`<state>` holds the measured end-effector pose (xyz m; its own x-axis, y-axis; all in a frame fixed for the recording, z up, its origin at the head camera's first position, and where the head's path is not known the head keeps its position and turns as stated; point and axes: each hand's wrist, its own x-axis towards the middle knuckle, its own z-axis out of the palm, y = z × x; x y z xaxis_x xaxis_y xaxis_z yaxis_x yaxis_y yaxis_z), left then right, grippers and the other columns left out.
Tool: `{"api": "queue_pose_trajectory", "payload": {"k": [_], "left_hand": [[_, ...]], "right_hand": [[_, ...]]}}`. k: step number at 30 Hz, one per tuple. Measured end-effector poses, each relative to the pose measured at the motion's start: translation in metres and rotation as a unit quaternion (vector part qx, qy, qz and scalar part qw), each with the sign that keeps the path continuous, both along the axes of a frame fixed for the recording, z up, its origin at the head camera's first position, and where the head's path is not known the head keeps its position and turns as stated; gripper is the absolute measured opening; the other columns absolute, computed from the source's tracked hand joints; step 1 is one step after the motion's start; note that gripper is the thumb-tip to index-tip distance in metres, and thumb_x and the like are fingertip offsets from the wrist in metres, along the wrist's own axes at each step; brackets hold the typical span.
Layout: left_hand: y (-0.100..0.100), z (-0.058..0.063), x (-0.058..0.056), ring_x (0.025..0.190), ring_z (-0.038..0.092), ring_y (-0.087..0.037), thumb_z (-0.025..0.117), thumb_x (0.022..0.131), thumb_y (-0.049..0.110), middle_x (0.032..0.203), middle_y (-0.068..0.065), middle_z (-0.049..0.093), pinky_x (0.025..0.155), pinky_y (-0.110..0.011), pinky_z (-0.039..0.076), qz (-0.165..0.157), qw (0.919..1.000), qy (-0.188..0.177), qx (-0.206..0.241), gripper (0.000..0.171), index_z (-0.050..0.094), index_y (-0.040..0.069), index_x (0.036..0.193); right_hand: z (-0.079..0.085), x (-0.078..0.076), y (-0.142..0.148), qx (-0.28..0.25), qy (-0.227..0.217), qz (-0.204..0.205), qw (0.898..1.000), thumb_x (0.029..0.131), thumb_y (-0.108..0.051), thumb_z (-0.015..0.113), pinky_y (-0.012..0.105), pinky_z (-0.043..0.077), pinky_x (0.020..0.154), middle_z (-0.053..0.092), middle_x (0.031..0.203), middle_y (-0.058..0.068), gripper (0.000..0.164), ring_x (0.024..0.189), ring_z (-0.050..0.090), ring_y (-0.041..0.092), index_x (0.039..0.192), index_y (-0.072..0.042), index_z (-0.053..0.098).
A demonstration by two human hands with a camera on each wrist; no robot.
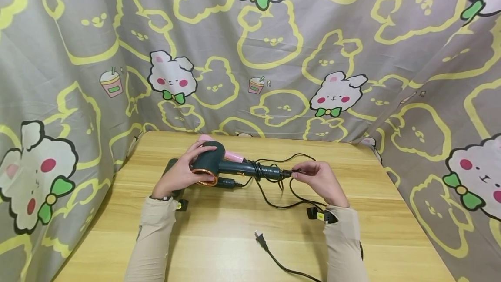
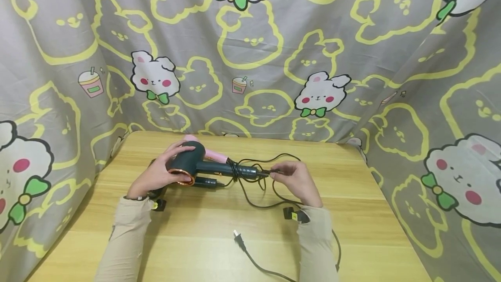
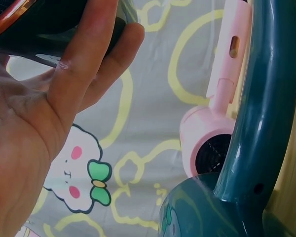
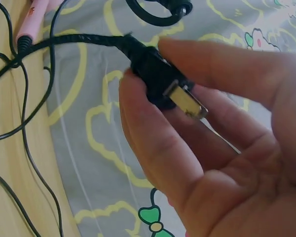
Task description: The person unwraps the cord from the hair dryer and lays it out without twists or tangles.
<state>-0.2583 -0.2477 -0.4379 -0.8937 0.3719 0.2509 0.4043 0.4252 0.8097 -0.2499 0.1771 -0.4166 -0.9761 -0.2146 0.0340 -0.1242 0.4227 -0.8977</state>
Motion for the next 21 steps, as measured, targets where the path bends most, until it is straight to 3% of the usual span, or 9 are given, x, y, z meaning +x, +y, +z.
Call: {"api": "queue_pose_trajectory", "payload": {"k": [4,10,13,18,21], "left_hand": [[0.004,-0.001,-0.002,0.15,0.034,-0.042,0.094,0.076,0.028,0.169,0.002,0.026,0.106,-0.062,0.044,-0.008,0.9999,0.008,-0.005,0.082,0.054,0.034,0.147],[0.01,-0.003,-0.003,0.158,0.018,-0.036,0.095,0.074,0.028,0.17,-0.002,0.025,0.108,-0.064,0.041,-0.014,0.9994,0.028,-0.014,0.081,0.057,0.033,0.146],[0.014,-0.005,-0.003,0.156,0.021,-0.037,0.095,0.074,0.028,0.17,-0.004,0.024,0.107,-0.061,0.044,-0.017,0.9995,0.022,-0.014,0.081,0.057,0.035,0.145],[0.022,-0.007,-0.003,0.149,0.036,-0.041,0.094,0.076,0.032,0.169,-0.004,0.025,0.106,-0.058,0.045,-0.026,0.9995,0.002,-0.018,0.081,0.055,0.039,0.146],[0.027,-0.009,-0.005,0.149,0.035,-0.042,0.094,0.076,0.033,0.169,-0.006,0.026,0.107,-0.059,0.045,-0.032,0.9992,0.002,-0.024,0.08,0.055,0.037,0.146]], "right_hand": [[-0.001,-0.001,-0.004,-0.033,0.004,-0.02,0.999,0.092,-0.012,0.079,0.025,0.057,0.083,0.077,0.113,0.019,0.022,0.088,0.075,0.01,0.111,-0.002,0.077],[-0.002,-0.003,-0.011,-0.067,0.027,-0.05,0.996,0.092,-0.01,0.078,0.023,0.059,0.083,0.074,0.118,0.025,0.031,0.087,0.076,0.006,0.12,0.003,0.073],[-0.001,-0.003,-0.015,-0.089,0.037,-0.069,0.993,0.092,-0.01,0.078,0.023,0.06,0.082,0.075,0.116,0.024,0.031,0.087,0.075,0.004,0.119,0.004,0.073],[0.003,0.0,-0.023,-0.136,0.069,-0.092,0.984,0.09,-0.008,0.08,0.02,0.059,0.08,0.079,0.107,0.008,0.028,0.091,0.075,0.004,0.116,0.003,0.075],[0.006,0.003,-0.03,-0.163,0.087,-0.092,0.978,0.09,-0.006,0.08,0.021,0.06,0.08,0.08,0.103,-0.002,0.028,0.093,0.076,0.006,0.116,0.003,0.075]]}}
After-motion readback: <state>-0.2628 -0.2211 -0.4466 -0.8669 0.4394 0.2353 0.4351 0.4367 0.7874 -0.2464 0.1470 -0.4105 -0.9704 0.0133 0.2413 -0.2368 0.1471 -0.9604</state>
